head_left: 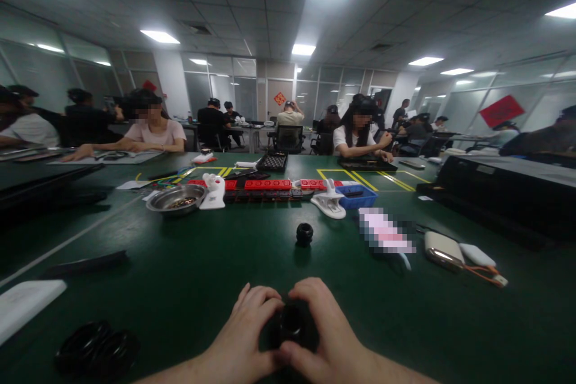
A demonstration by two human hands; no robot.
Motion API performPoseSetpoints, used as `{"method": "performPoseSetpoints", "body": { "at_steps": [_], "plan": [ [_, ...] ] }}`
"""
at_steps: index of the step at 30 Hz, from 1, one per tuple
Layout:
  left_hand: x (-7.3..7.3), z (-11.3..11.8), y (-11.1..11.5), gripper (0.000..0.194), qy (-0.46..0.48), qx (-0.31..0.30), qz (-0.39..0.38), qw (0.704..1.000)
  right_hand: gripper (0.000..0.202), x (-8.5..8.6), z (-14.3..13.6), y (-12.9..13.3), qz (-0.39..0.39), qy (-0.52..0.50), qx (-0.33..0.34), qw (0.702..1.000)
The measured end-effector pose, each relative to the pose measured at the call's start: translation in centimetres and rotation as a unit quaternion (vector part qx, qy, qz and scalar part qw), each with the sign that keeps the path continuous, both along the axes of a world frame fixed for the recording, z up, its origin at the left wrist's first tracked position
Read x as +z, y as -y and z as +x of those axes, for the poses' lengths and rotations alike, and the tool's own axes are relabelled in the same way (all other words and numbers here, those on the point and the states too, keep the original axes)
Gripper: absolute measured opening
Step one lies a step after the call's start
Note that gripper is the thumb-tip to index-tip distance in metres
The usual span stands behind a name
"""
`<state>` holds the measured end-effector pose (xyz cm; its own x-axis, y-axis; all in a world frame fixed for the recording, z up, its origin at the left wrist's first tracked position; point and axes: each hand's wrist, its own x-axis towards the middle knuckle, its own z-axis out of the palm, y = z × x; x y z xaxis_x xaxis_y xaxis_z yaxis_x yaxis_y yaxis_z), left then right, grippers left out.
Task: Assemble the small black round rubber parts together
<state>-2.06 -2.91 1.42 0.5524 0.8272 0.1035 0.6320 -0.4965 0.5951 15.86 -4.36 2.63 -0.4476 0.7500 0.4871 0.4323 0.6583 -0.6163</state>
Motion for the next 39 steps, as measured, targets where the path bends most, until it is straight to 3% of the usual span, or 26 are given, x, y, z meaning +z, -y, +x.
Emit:
{"method": "performPoseSetpoints", "body": {
  "at_steps": [3,8,10,12,16,19,22,25,29,33,37,39],
  "plan": [
    [0.15,0.02,0.1,0.04,-0.002,0.002,-0.004,1.0,0.031,0.17,-0.03,0.11,-0.024,0.017,-0.003,1.0],
    [-0.12,-0.01,0.0,0.044,0.006,0.003,0.0,1.0,0.05,0.31,0.13,0.02,0.014,-0.024,0.104,0.994],
    [-0.18,0.0,-0.08,0.044,0.003,0.004,-0.004,1.0,0.054,0.06,0.2,-0.05,0.024,-0.03,0.091,0.995],
    [-0.15,0.04,-0.11,0.04,-0.001,0.007,-0.004,1.0,0.053,-0.27,0.22,-0.07,0.018,-0.027,0.035,0.999],
    [-0.16,0.1,-0.09,0.039,-0.002,0.007,-0.003,1.0,0.042,-0.52,0.16,-0.02,-0.04,0.009,-0.028,0.999],
    [-0.3,0.01,-0.09,0.042,0.005,0.003,-0.002,1.0,0.039,-0.26,0.16,-0.03,-0.048,0.003,0.015,0.999],
    [-0.36,-0.11,-0.1,0.046,0.008,-0.003,0.0,1.0,0.053,-0.06,0.25,-0.1,-0.027,-0.024,0.088,0.995],
    [-0.24,-0.1,-0.07,0.042,0.001,0.0,-0.003,1.0,0.057,-0.19,0.28,-0.1,-0.025,-0.024,0.057,0.998],
    [-0.01,0.05,-0.03,0.038,-0.011,0.003,-0.01,1.0,0.046,-0.32,0.08,-0.01,-0.044,0.004,-0.018,0.999],
    [-0.05,0.07,-0.11,0.043,-0.013,0.0,-0.009,1.0,0.039,0.11,0.08,0.01,-0.024,0.02,0.029,0.999],
    [-0.43,-0.06,-0.23,0.048,-0.005,-0.001,-0.002,1.0,0.057,0.29,0.33,-0.03,-0.007,-0.026,0.104,0.994],
    [-0.62,-0.15,-0.23,0.045,-0.002,0.001,0.004,1.0,0.06,0.07,0.36,-0.06,-0.003,-0.028,0.086,0.996]
  ]
}}
